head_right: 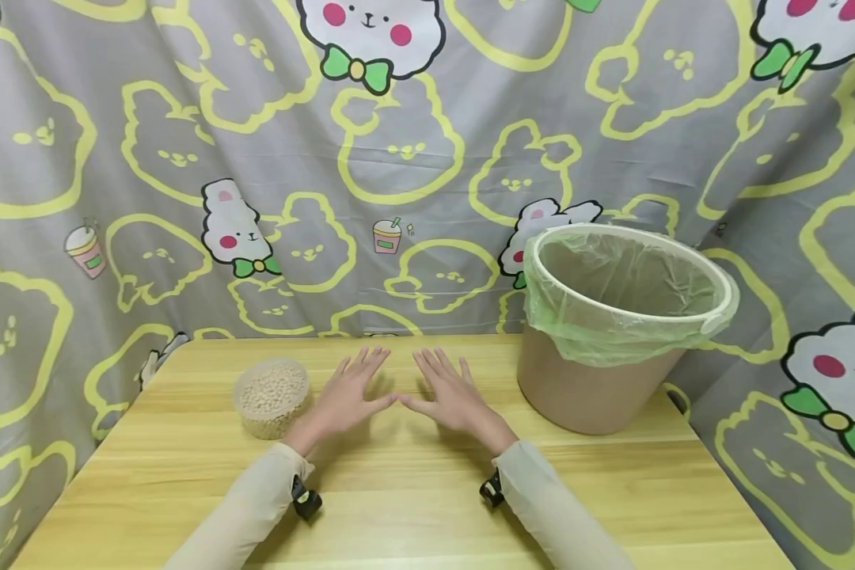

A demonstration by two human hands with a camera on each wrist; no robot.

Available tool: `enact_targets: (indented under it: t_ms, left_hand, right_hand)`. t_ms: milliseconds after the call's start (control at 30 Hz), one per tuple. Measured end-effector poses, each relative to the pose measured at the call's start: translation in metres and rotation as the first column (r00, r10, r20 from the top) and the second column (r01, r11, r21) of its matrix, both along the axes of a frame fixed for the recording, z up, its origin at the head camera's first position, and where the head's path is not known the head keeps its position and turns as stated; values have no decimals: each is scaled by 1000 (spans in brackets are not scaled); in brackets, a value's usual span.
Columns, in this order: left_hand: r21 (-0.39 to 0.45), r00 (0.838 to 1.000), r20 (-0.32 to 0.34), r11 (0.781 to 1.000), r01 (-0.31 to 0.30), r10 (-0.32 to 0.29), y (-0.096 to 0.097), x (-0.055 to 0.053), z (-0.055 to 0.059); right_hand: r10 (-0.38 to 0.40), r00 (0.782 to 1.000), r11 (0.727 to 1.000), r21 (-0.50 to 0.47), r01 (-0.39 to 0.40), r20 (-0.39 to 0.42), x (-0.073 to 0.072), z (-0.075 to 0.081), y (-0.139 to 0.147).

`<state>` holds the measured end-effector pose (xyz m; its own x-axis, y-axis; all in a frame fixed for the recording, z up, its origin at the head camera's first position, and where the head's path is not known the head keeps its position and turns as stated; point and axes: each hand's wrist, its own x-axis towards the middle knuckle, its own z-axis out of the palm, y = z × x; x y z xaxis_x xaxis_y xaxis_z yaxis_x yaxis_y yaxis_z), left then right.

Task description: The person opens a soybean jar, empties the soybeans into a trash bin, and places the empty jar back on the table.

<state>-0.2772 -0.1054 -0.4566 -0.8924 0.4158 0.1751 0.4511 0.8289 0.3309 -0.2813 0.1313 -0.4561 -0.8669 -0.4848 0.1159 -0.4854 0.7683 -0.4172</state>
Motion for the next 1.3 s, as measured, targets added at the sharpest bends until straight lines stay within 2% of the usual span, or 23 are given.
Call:
enact_targets:
  t_ms: [200,300,467,600,700,900,1067,1167,1233,1300]
  left_hand:
    - [103,1000,-4,995,-7,8,-23,2,22]
    - [181,999,7,982,-50,49,-40,4,32]
    - [282,990,79,950,-131,113,-74,12,47]
    - [345,986,115,927,-151,117,-105,15,51]
    - [377,984,138,913,-157,112,-128,15,48]
    - [483,968,243,859,-173,58,-167,18,29]
    - [576,949,314,798,-180,-13,-190,20,13]
    - [605,931,359,775,-180,-63,-199,21,5]
    - [601,916,395,774,-198,-73,-203,21,-1]
    - [586,903,424,782,-212,-73,-207,21,-7]
  right_hand:
    - [48,997,987,-157,-37,65,-8,9,-22]
    - [95,992,972,-222,-74,87,-13,15,-39]
    - [183,973,926,-357,-122,142,-14,20,-67]
    - [217,952,886,-454,-99,216,-11,20,-89]
    - [239,939,853,-516,-80,248,-11,18,-104]
    - [306,901,780,-624,-52,307,-16,7,-127]
    - [342,875,764,-644,-46,343,-21,-3,-140]
    - [352,857,753,-658,-21,376,-21,-8,-147]
    - [353,848,752,-659,-6,395,-21,-11,-151]
    - [351,842,756,-655,2,409,-19,-13,-155]
